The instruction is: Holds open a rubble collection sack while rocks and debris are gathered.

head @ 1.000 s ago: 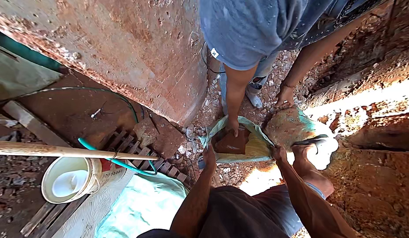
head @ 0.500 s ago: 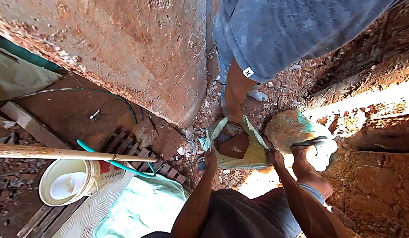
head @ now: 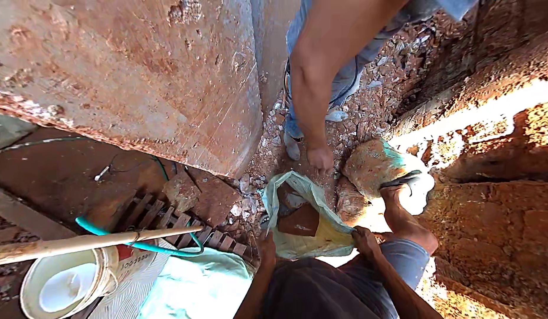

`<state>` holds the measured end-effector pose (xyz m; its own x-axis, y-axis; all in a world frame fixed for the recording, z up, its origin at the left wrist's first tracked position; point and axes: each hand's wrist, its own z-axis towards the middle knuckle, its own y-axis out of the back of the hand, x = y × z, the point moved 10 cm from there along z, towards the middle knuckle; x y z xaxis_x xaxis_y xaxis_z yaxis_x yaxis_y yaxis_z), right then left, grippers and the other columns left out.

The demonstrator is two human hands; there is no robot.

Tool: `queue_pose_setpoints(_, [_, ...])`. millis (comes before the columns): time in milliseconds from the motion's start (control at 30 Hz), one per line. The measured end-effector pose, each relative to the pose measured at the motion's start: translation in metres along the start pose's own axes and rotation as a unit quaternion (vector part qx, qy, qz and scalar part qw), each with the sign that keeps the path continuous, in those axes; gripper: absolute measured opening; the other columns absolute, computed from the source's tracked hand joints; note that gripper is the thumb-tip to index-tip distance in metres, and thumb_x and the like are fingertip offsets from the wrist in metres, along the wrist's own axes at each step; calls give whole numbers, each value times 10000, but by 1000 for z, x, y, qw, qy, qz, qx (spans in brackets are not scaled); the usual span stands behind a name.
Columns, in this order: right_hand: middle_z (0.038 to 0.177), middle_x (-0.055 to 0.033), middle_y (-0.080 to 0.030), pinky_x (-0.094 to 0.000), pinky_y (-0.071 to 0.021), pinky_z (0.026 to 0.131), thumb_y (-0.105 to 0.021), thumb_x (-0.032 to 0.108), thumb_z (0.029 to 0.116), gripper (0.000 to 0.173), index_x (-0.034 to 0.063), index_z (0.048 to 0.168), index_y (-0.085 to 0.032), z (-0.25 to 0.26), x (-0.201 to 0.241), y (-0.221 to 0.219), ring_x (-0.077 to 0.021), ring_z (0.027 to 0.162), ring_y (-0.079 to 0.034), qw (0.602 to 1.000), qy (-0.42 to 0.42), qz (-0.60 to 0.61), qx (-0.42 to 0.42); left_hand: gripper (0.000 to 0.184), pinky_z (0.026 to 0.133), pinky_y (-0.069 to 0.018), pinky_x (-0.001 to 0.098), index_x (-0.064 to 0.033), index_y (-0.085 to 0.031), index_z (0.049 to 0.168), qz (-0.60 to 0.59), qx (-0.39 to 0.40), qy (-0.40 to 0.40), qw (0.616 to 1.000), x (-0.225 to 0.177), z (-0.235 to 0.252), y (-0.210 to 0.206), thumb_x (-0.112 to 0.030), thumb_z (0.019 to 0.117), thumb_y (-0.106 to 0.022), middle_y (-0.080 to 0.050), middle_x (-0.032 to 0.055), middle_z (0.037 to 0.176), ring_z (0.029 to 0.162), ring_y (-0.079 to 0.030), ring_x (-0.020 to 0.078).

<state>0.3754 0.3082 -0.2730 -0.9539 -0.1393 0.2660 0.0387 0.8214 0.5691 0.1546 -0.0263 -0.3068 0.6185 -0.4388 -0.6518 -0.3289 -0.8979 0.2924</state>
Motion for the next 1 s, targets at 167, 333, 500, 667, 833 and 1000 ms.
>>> queue_pose_setpoints(167, [1102, -242, -696, -528, -560, 853, -489, 205, 1070, 313, -13, 1231, -646, 10, -8, -15, -348, 918, -711, 990, -73, -97, 74, 337, 1105, -407, 507, 109, -607, 1297, -40, 1, -1, 999, 15, -6, 4, -118, 1068, -511, -600, 299, 1325, 1266, -559, 354])
queue_pose_setpoints(333, [1141, -208, -714, -595, -535, 897, -515, 320, 1043, 373, 23, 1208, -670, 30, 4, -9, -370, 1037, -702, 975, -68, -195, 86, 370, 1119, -400, 532, 90, -578, 1354, -16, 9, 22, 1000, 23, 1, 20, -145, 1075, -516, -567, 297, 1386, 1313, -533, 371])
queue_pose_setpoints(500, [1304, -225, -659, -646, -503, 953, -554, 333, 1009, 384, 59, 1254, -668, 49, 48, 19, -410, 1228, -629, 956, -42, -286, 54, 347, 1124, -404, 506, 85, -607, 1327, 5, 31, -2, 999, -12, 16, 1, -131, 1064, -537, -602, 281, 1353, 1298, -555, 354])
queue_pose_setpoints(667, [1411, -256, -572, -653, -479, 1000, -697, 326, 926, 489, -13, 1275, -642, 87, 62, 26, -428, 1296, -571, 952, -35, -292, 81, 323, 1088, -428, 503, 96, -625, 1281, 21, 39, -11, 999, -25, 21, -11, -122, 1063, -530, -622, 287, 1295, 1238, -581, 347])
queue_pose_setpoints(833, [1421, -278, -561, -669, -456, 1030, -852, 428, 794, 973, 37, 1546, -375, 117, 93, 18, -459, 1301, -560, 975, -39, -207, 72, 325, 1099, -418, 521, 105, -626, 1272, 58, 35, 2, 998, -20, 19, -11, -124, 1060, -532, -619, 299, 1302, 1257, -575, 364])
queue_pose_setpoints(1000, [1400, -271, -586, -638, -459, 1039, -551, 268, 1032, 441, 0, 1381, -582, 133, 91, 12, -439, 1315, -561, 981, -46, -185, 32, 322, 1088, -430, 519, 97, -639, 1262, 65, 32, 3, 997, -16, 19, -14, -128, 1058, -533, -644, 286, 1263, 1222, -600, 353])
